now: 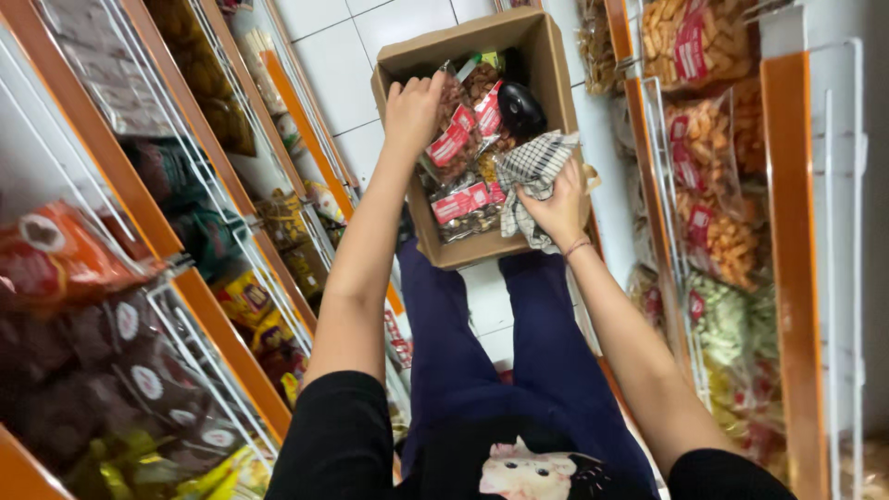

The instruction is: The person wipes a shelf with a cloth, sprays the shelf with a spray bottle, and organizes various snack bags from a box onto the shelf.

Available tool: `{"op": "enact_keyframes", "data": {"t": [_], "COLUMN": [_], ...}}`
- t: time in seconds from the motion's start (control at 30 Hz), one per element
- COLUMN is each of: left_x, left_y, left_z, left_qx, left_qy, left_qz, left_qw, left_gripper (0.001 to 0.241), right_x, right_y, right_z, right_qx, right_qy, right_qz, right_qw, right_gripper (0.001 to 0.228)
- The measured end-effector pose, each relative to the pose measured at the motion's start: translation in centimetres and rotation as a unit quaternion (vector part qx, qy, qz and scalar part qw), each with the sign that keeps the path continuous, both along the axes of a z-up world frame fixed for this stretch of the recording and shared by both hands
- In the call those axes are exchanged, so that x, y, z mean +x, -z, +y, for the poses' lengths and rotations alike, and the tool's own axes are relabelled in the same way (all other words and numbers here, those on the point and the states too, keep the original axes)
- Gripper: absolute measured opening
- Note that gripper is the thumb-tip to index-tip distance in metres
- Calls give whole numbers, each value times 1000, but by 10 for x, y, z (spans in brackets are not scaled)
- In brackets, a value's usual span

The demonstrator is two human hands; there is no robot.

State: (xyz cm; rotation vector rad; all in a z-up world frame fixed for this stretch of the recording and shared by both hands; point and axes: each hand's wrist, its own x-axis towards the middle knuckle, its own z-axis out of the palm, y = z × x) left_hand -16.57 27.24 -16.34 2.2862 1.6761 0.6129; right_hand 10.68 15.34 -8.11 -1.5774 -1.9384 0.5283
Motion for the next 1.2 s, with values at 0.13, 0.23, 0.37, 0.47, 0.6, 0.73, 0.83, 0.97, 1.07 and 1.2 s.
{"op": "enact_keyframes", "data": {"t": [0.13, 0.23, 0.37, 0.47, 0.6, 0.73, 0.83, 0.97, 1.07, 1.2], "left_x": [-9, -18, -31, -35, -41, -45, -34, -11, 3, 10], "left_y": [-6, -8, -17, -27, -48, -66, -70, -63, -59, -58], "left_z": [1, -5, 7, 2, 9, 33, 51, 64, 73, 86], "left_qx": [72, 10, -129, -66, -25, -9, -2, 76, 129, 98], "left_qy": [26, 86, 183, 236, 236, 280, 337, 360, 347, 298], "left_qz": [27, 47, 51, -9, -127, -173, -142, -49, -2, 28], "left_qw": [997, 995, 973, 969, 963, 944, 931, 928, 929, 949], "left_gripper": [50, 72, 72, 70, 47, 46, 46, 55, 69, 77], "right_x": [-21, -33, -50, -59, -63, -58, -51, -52, -59, -68], "right_y": [11, 17, 18, 21, 45, 71, 80, 73, 56, 28], "right_z": [-9, -20, -17, -26, -33, -39, -43, -47, -47, -52], "right_qx": [10, -18, 8, 20, -18, -48, -83, -131, -135, -82], "right_qy": [33, 89, 114, 151, 247, 312, 332, 339, 328, 333], "right_qz": [-3, -8, -8, -11, -26, -40, -55, -67, -58, -43], "right_qw": [999, 996, 993, 988, 968, 948, 938, 929, 933, 938], "right_gripper": [51, 47, 50, 50, 49, 54, 59, 73, 83, 90]}}
